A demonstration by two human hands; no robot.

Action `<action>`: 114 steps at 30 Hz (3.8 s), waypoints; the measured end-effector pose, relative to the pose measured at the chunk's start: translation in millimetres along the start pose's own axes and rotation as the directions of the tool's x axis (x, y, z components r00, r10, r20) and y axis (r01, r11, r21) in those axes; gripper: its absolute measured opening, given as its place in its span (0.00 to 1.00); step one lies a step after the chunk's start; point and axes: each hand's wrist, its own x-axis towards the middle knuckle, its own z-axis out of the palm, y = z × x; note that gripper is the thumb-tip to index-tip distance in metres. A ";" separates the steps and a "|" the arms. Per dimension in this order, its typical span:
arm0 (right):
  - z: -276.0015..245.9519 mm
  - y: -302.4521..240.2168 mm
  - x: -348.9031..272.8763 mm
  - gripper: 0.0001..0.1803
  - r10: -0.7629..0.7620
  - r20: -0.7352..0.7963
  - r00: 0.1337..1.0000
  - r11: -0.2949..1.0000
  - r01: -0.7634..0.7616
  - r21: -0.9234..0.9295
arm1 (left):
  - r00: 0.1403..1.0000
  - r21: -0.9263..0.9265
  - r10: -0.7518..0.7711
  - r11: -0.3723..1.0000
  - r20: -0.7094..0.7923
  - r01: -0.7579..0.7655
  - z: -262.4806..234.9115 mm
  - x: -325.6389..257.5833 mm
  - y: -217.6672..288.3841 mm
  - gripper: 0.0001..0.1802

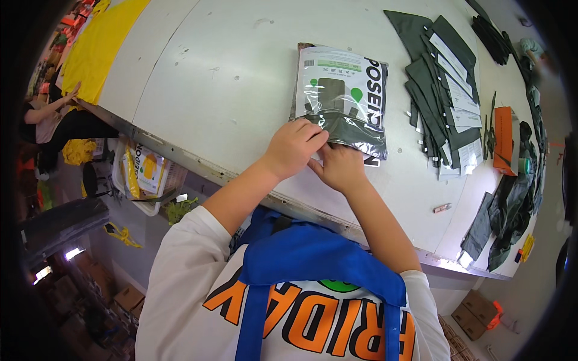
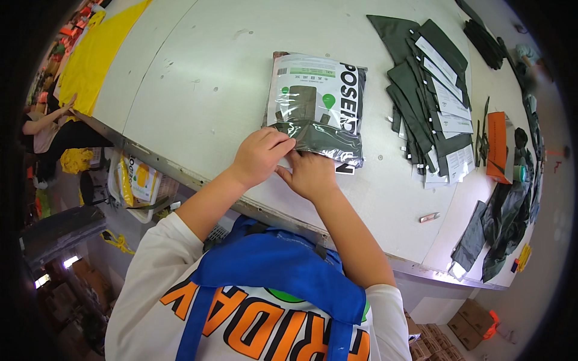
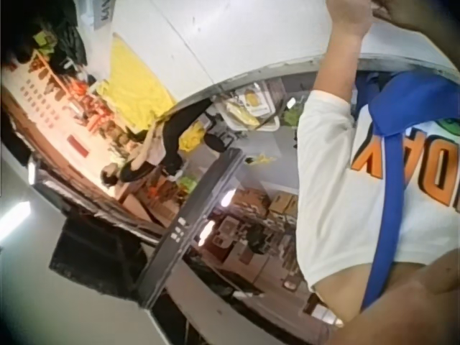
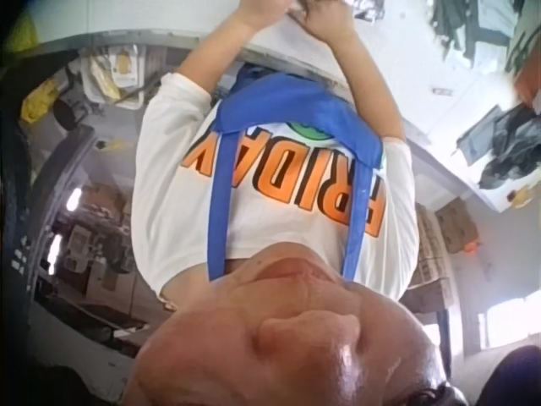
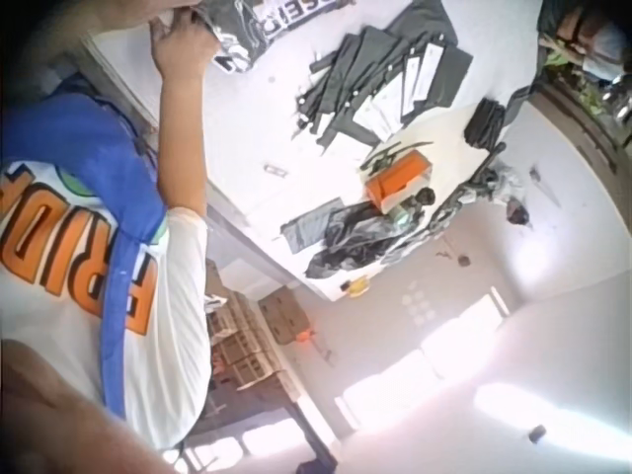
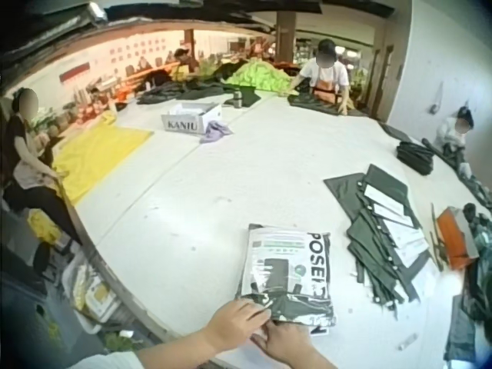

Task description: The person folds a dark green garment on a white table, smooths the fabric, and uses a small blade to cut a seam or tag. The person then folds the garment into a compact rectangle.

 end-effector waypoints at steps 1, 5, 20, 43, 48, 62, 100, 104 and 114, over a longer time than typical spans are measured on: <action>-7.9 0.9 4.2 0.27 0.019 0.096 0.995 0.999 -0.024 0.046 | 1.000 -0.006 -0.016 1.000 0.001 0.016 -0.5 0.0 -1.7 0.17; 16.0 21.1 10.1 0.22 -0.121 -0.271 0.955 0.990 0.134 0.032 | 0.999 -0.049 -0.043 0.998 -0.007 0.043 5.0 2.2 -2.0 0.16; 33.3 9.2 40.8 0.30 -0.116 -0.463 0.879 0.986 0.047 -0.157 | 0.993 -0.116 -0.117 0.987 -0.019 0.114 17.9 -4.2 4.2 0.13; -97.3 80.0 -25.7 0.27 0.501 -0.001 0.865 0.073 -0.041 0.996 | 0.978 -0.140 -0.189 0.970 0.089 0.200 -28.3 39.5 0.0 0.27; -210.6 66.8 -55.5 0.40 0.009 -0.600 0.800 0.795 0.358 0.490 | 0.846 -0.813 -0.306 0.268 0.436 0.516 -113.1 79.0 37.0 0.36; -1.5 92.2 -4.5 0.41 0.351 -0.039 0.936 0.902 -0.327 0.283 | 0.398 -0.318 -0.574 0.239 0.716 0.918 43.6 -37.7 21.2 0.32; -58.5 74.6 -28.0 0.22 0.130 0.244 0.961 0.729 -0.259 0.633 | 0.687 -0.326 -0.415 0.657 0.596 0.680 45.0 -36.2 35.6 0.10; -49.5 78.5 -32.3 0.22 0.083 0.154 0.985 0.809 -0.157 0.566 | 0.548 -0.523 -0.578 0.231 0.604 0.820 54.3 -51.2 45.2 0.10; -10.2 38.4 -36.7 0.25 0.088 -0.062 0.994 0.974 -0.098 -0.204 | 0.915 -0.099 -0.401 0.910 0.042 0.403 51.1 -18.8 34.0 0.08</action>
